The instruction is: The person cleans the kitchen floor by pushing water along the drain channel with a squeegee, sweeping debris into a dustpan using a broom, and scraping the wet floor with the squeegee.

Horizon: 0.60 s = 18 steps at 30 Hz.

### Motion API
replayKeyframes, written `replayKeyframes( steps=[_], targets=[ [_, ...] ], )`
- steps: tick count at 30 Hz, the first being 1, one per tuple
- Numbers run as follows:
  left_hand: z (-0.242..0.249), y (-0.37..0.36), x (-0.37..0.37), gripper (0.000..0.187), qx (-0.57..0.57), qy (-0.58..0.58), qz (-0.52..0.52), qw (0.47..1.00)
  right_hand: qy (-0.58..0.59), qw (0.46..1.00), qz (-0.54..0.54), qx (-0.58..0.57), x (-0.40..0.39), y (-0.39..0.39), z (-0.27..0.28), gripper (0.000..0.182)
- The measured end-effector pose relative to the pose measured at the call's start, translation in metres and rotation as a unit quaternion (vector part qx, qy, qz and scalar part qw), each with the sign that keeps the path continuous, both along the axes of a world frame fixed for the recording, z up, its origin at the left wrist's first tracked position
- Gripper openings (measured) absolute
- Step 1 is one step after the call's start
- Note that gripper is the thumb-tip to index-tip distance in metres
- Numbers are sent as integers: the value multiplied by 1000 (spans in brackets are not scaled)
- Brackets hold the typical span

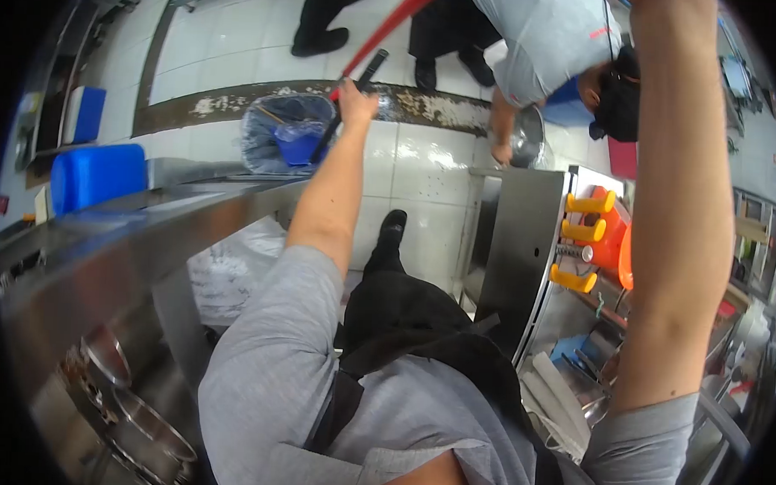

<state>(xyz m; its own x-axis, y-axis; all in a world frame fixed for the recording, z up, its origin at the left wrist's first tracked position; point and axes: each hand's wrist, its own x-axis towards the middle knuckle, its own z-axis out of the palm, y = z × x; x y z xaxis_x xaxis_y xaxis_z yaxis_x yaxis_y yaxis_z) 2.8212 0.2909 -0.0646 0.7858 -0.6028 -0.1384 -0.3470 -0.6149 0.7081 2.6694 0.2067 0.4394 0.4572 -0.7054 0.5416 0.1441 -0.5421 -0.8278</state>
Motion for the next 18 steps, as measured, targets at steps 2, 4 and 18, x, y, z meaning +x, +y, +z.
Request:
replayKeyframes(
  steps=[2,4,18],
  targets=[
    [6,-16,7,77,6,12,-2,1000,21,999,25,-42,1,-17,-4,23],
    [-4,-23,14,82,34,30,-18,999,46,987,149,-27,-12,-24,4,21],
    [-18,6,4,34,64,-36,-108,991,72,986,123,-91,-8,-27,-11,20]
  ],
)
